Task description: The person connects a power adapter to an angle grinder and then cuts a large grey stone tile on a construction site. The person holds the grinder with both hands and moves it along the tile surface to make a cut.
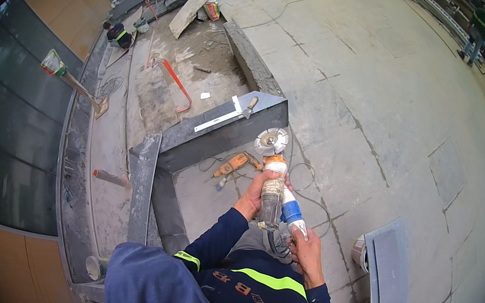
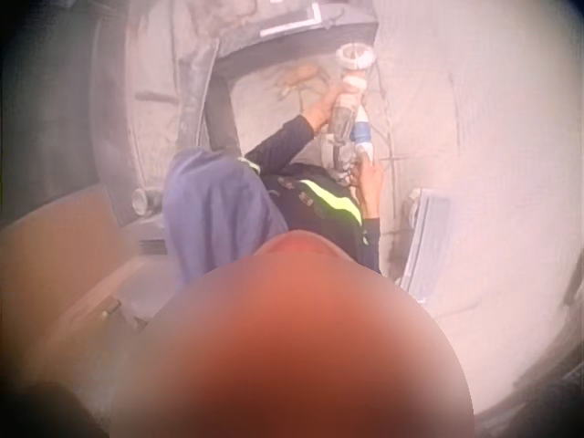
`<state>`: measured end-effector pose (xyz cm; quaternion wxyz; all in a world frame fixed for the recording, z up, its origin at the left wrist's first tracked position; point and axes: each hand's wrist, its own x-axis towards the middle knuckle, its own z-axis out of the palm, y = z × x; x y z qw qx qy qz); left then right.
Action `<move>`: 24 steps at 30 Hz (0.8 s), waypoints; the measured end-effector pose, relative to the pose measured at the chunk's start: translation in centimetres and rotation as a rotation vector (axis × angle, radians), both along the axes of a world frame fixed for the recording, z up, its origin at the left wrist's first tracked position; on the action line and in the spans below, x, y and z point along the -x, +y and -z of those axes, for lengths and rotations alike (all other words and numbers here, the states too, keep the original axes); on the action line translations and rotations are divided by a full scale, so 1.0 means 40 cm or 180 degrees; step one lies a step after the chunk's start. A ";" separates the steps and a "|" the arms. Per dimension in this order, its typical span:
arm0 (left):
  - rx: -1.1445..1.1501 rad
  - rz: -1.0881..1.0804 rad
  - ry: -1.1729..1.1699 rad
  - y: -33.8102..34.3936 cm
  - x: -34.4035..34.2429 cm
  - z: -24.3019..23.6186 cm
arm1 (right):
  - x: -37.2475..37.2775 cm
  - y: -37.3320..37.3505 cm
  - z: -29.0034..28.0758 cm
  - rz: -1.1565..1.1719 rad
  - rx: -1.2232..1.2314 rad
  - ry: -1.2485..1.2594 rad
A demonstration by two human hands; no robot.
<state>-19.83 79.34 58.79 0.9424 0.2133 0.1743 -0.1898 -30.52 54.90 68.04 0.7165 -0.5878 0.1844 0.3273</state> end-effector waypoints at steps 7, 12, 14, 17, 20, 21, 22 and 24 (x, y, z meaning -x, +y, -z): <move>-0.0014 -0.0166 0.0194 -0.005 0.022 0.009 | -0.004 -0.002 0.005 -0.0120 0.0091 -0.0022; -0.0200 -0.0089 0.0158 -0.018 0.043 -0.020 | -0.005 0.000 0.038 -0.0119 0.0024 0.0024; -0.0332 -0.0150 0.0242 -0.027 0.056 -0.035 | -0.001 -0.005 0.047 -0.0171 -0.0120 -0.0007; -0.0169 0.0062 0.0198 -0.053 0.068 -0.043 | 0.006 -0.022 0.060 -0.0057 -0.0124 -0.0063; -0.0084 -0.0062 0.0244 -0.074 0.079 -0.039 | 0.015 -0.038 0.073 -0.0107 -0.0261 -0.0094; 0.0001 -0.0070 0.0141 -0.079 0.083 -0.036 | 0.020 -0.043 0.075 -0.0138 -0.0215 -0.0089; -0.0092 -0.0106 0.0095 -0.082 0.084 -0.032 | 0.021 -0.046 0.078 -0.0160 -0.0240 -0.0083; -0.0150 -0.0122 0.0146 -0.086 0.082 -0.026 | 0.023 -0.052 0.078 -0.0158 -0.0249 -0.0083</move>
